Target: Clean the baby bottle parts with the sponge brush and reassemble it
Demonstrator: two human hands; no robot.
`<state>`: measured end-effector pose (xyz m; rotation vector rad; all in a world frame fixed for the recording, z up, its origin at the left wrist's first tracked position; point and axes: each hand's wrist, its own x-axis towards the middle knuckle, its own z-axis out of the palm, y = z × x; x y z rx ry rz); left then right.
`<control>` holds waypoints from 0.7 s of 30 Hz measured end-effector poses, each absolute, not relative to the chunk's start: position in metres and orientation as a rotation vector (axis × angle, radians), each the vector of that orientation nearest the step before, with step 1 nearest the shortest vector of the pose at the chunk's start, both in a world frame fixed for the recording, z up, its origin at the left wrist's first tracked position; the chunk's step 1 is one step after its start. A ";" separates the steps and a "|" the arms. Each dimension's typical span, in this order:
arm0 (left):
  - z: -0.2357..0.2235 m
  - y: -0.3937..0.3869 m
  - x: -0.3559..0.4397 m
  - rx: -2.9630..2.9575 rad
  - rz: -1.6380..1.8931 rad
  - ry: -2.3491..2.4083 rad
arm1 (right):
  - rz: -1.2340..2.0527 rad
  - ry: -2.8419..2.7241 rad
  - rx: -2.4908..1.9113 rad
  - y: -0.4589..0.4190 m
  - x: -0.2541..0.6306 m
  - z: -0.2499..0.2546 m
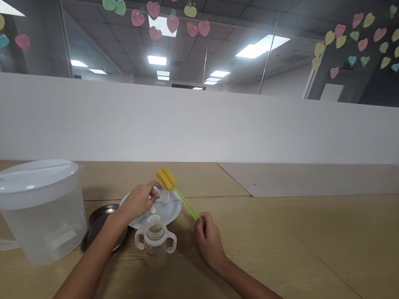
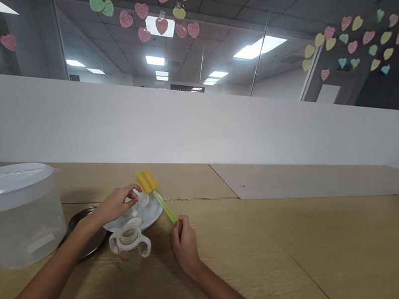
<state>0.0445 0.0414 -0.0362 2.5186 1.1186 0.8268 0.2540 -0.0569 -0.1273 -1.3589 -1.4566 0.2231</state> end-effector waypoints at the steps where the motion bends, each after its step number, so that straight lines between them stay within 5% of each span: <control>1: -0.033 0.040 0.044 2.511 0.836 1.098 | 0.210 -1.431 -1.358 -0.058 0.254 -0.127; 21: 0.013 -0.017 0.057 2.787 0.676 1.352 | 0.378 -1.427 -1.295 -0.059 0.251 -0.127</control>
